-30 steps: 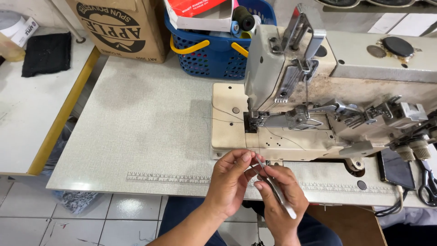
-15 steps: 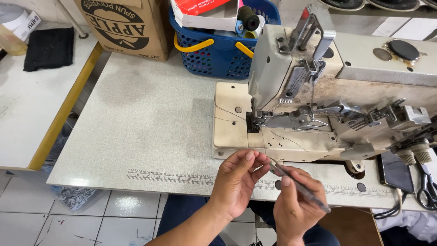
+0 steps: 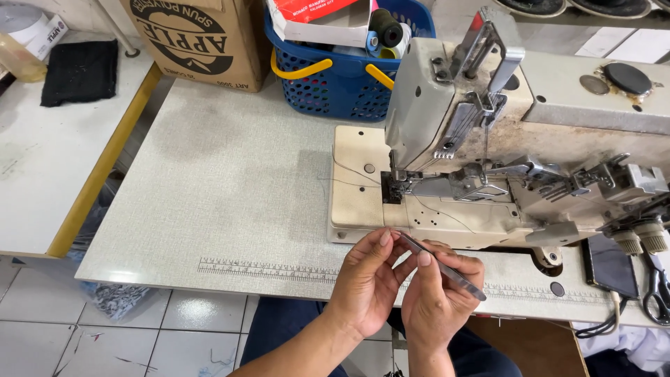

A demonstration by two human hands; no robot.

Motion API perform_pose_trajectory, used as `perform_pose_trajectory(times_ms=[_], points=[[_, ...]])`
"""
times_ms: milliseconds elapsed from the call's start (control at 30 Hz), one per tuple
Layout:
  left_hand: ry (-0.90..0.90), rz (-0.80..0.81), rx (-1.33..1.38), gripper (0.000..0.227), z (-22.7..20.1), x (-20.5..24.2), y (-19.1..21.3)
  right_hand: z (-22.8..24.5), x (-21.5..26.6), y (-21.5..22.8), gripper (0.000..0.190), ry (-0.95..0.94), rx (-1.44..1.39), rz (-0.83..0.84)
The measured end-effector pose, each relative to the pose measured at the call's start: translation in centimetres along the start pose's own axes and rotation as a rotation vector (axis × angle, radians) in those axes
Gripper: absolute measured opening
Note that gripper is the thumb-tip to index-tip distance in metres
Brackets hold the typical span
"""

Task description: Threading an industrial overlock sewing machine using tweezers to guide the thread through various eyelets and tension discs.

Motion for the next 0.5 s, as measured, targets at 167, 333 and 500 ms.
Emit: perform_pose_trajectory(times_ms=[167, 333, 500], points=[[-0.002, -0.017, 0.010, 0.003, 0.16, -0.07, 0.33, -0.28, -0.04, 0.13, 0.016, -0.024, -0.013, -0.008], [-0.014, -0.020, 0.029, 0.003, 0.65, -0.24, 1.05, -0.07, -0.19, -0.22, 0.017, -0.026, -0.020, 0.012], [-0.014, -0.013, -0.002, 0.005, 0.35, -0.07, 0.68, -0.40, -0.04, 0.20, 0.017, -0.046, -0.038, -0.002]])
Point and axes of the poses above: each hand's wrist, its own x-axis away from the middle knuckle, its own y-axis out of the back of the hand, z = x × y, the point moved 3 cm from there along -x, towards the middle knuckle, and after that the axes turned 3 degrees about z, right-handed, at the moved point
